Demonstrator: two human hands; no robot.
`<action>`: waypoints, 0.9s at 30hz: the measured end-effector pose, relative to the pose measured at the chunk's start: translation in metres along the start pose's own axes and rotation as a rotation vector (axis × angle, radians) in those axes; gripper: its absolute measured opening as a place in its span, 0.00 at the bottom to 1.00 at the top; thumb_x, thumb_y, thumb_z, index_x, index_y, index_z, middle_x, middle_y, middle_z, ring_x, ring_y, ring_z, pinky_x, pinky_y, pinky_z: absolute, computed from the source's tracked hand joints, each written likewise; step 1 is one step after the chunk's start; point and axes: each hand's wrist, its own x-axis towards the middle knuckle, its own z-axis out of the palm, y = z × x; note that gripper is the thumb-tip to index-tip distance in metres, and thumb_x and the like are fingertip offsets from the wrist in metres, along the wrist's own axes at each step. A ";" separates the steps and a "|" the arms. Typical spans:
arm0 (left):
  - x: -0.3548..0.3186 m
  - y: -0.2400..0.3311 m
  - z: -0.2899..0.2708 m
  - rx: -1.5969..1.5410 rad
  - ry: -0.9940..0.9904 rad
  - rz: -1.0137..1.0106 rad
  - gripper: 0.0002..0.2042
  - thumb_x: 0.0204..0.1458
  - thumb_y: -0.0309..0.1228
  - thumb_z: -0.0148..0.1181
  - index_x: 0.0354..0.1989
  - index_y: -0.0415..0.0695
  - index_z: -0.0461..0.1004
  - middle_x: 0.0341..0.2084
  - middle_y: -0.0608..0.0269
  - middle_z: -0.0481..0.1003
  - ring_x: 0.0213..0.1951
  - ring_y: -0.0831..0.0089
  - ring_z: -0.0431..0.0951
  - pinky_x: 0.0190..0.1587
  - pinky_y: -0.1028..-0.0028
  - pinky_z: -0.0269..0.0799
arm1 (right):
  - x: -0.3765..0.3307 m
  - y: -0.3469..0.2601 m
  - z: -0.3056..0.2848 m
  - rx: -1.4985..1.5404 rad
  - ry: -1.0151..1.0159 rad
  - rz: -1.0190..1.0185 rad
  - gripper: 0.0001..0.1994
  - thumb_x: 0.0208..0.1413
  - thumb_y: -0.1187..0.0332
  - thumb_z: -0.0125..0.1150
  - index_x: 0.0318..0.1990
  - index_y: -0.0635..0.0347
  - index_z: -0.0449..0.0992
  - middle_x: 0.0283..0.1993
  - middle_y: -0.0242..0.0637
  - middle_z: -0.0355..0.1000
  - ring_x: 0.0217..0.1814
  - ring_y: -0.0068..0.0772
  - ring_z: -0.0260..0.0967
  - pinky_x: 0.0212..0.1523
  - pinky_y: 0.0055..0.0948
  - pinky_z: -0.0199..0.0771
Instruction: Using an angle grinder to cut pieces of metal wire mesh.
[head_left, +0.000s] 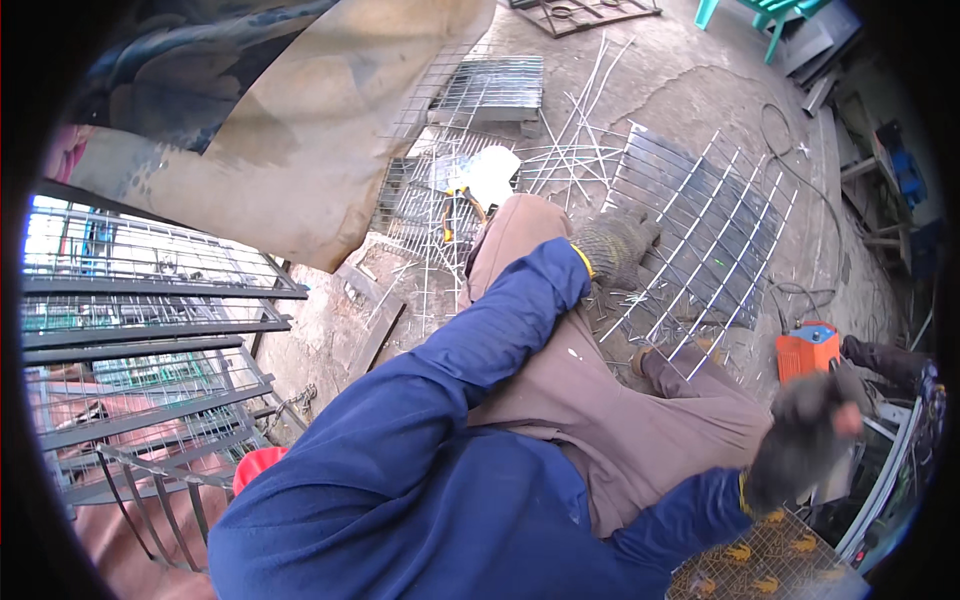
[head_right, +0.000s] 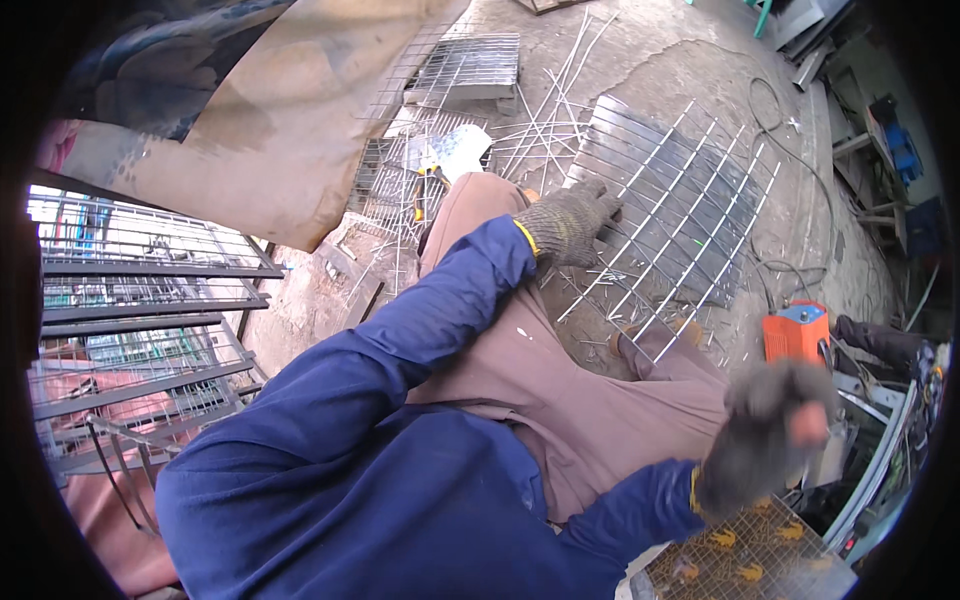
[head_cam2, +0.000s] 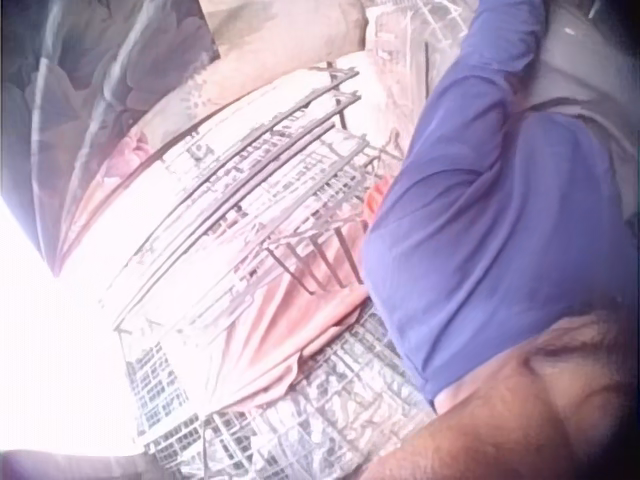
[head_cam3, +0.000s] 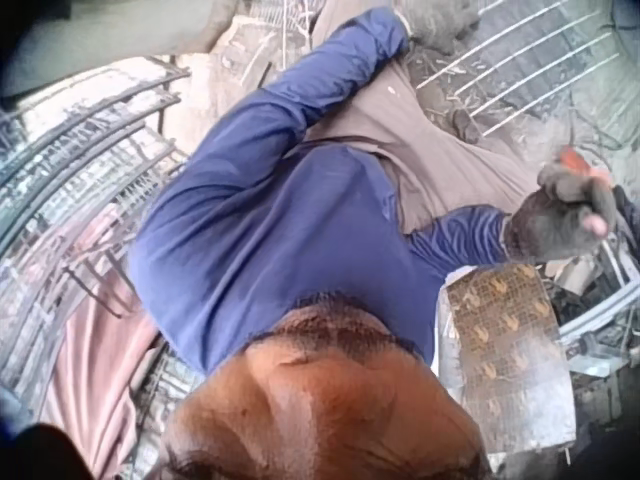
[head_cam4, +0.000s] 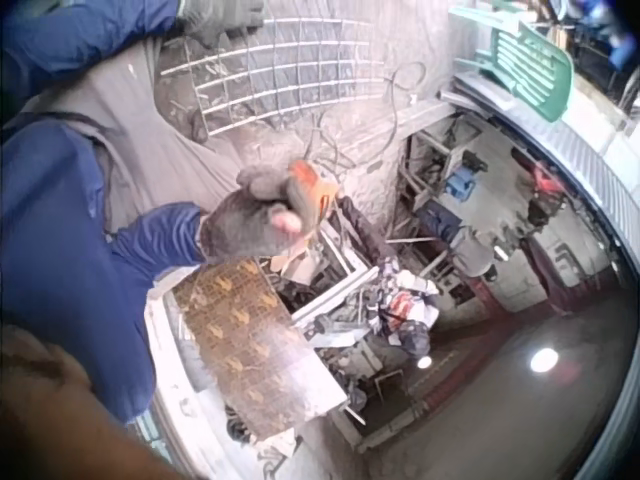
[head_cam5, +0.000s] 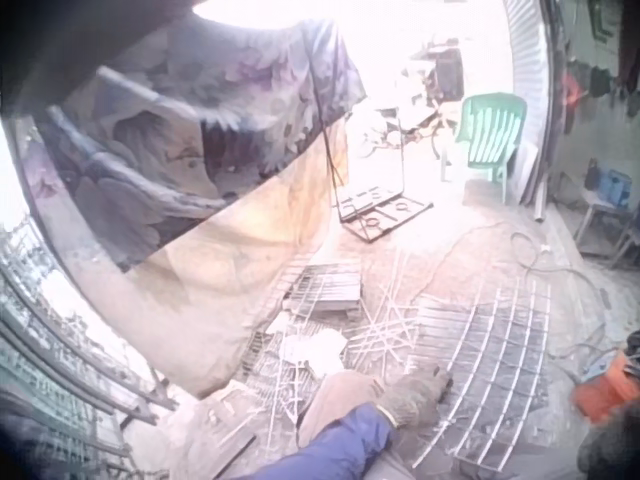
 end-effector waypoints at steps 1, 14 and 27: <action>-0.002 0.001 0.000 0.008 -0.001 -0.018 0.31 0.42 0.34 0.73 0.59 0.47 0.73 0.53 0.46 0.71 0.59 0.46 0.74 0.60 0.53 0.74 | 0.012 -0.044 0.002 0.284 -0.486 0.004 0.19 0.71 0.51 0.58 0.55 0.56 0.81 0.35 0.28 0.71 0.29 0.25 0.63 0.30 0.28 0.66; 0.001 -0.005 0.011 0.062 0.061 -0.007 0.31 0.46 0.34 0.73 0.62 0.46 0.71 0.55 0.48 0.72 0.59 0.47 0.74 0.60 0.54 0.75 | -0.020 -0.070 0.016 0.290 -0.484 -0.067 0.19 0.70 0.52 0.60 0.55 0.57 0.80 0.38 0.29 0.71 0.32 0.26 0.64 0.32 0.29 0.67; 0.005 0.010 -0.003 0.133 -0.007 -0.051 0.38 0.44 0.37 0.77 0.66 0.46 0.67 0.58 0.47 0.69 0.62 0.47 0.73 0.62 0.52 0.72 | -0.042 -0.095 0.017 0.176 -0.357 -0.175 0.19 0.68 0.52 0.61 0.54 0.58 0.79 0.41 0.31 0.70 0.35 0.28 0.65 0.34 0.30 0.68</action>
